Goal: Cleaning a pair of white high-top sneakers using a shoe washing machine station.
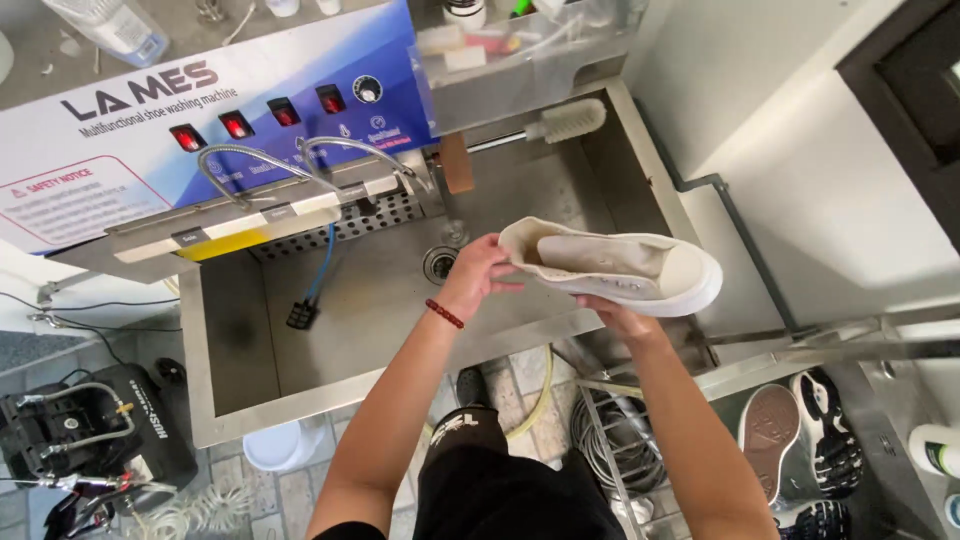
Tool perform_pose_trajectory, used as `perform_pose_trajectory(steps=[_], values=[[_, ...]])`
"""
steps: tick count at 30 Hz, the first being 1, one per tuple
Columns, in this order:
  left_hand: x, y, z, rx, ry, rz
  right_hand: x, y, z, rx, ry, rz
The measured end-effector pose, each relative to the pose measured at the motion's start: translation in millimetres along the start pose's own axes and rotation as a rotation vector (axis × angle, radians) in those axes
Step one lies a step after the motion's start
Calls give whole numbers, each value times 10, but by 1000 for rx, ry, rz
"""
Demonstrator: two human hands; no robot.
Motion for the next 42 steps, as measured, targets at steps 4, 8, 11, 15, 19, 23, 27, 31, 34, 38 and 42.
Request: perform_pose_trajectory(steps=[4,8,11,15,19,23,27,31,34,38,42], values=[[-500,-112,-329,-132,-286,-306,758,-432,44,-72,188,118],[-540,-89,-758,240,-991,-510,841,-707,-61,-86,169,112],[-316,-112,-964,302,-1268,-528,559,-770,-246,74,199,2],[-385,-464,-805,37,-1529,-406,454,-900,-265,153,325,-15],[-548,-679,-685,81,-1122,-254,371,-1054,-161,-2,339,99],[-252,-672,-1039,248,-1018,-413,-107,-1186,-238,-48,513,106],[-62,-859,-899,150,-847,-481,-558,-1370,-193,-490,1108,239],[425,-1034,-545,14,-590,-183,-1155,-1432,-315,-379,1128,69],[983,-1130,-414,332,-831,105,-1350,-1431,-326,-238,946,35],[1419,-1297,-222,276,-946,150,-1455,-1361,-379,-35,670,-10],[1487,-1431,-273,345,-1006,53,-1453,-1409,-421,127,401,-39]])
Point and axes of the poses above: each hand's wrist, its own y-axis away from the middle knuckle, its own x-axis out of the palm, z = x × y, the point moved 4 cm from there along -y, towards the middle knuckle, and after that the axes turned 12 degrees about -x, right-handed, at the moved point
